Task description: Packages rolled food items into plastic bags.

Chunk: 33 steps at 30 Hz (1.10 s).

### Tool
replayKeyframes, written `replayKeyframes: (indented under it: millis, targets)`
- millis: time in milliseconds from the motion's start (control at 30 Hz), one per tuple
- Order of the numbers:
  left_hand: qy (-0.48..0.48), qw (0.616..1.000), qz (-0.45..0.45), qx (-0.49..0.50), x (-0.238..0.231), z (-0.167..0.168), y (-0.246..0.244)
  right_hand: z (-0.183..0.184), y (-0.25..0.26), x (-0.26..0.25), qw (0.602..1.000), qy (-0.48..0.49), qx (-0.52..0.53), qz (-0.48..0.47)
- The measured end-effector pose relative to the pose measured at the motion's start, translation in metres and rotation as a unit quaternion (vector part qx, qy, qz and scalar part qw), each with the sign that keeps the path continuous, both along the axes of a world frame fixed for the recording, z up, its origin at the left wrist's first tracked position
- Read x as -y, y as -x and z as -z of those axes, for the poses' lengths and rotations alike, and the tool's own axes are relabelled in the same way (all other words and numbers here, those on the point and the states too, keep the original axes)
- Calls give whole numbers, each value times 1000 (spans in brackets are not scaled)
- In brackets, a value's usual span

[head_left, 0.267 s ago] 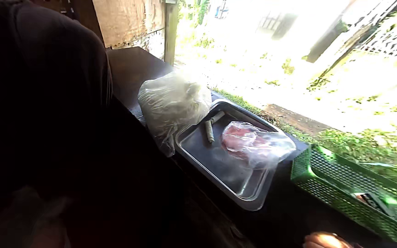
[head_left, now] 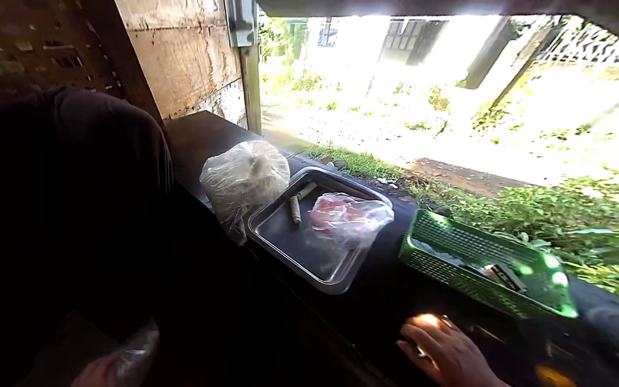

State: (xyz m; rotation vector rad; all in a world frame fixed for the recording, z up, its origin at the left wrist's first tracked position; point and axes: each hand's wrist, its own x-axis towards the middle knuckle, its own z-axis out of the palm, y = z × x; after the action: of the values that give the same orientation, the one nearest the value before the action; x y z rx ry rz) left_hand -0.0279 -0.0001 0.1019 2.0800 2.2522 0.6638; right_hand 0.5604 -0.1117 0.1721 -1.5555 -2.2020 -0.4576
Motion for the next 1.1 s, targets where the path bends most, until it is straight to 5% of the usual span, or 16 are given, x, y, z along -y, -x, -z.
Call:
replayKeyframes:
  millis: [67,167,300,467,633,767,833,967,1100]
  targets:
    - [72,994,4,83,31,-52,-50,7,-1,-2,1000,-31,-4,-1]
    - [30,990,98,95,81,-105,-117,3,-6,5,1000,-17,-6,-20]
    - [-25,967,235,99,133,-174,-193,-20,-27,32,993,111,-32,1]
    - [4,867,429,254,172,-220,-289,-39,-81,83,964,241,-65,89]
    - [189,718,514,429,189,-210,-397,-56,-123,118,927,326,-90,160]
    - [315,686,456,471,168,-171,-455,-56,-144,128,932,306,-88,172]
    - [344,694,402,489,148,-150,-467,-57,-148,125,917,344,-72,188]
    - [377,772,304,411,119,-138,-468,-63,-146,120,903,375,-60,200]
    - [391,793,256,391,108,-134,-464,-69,-144,111,917,341,-77,192]
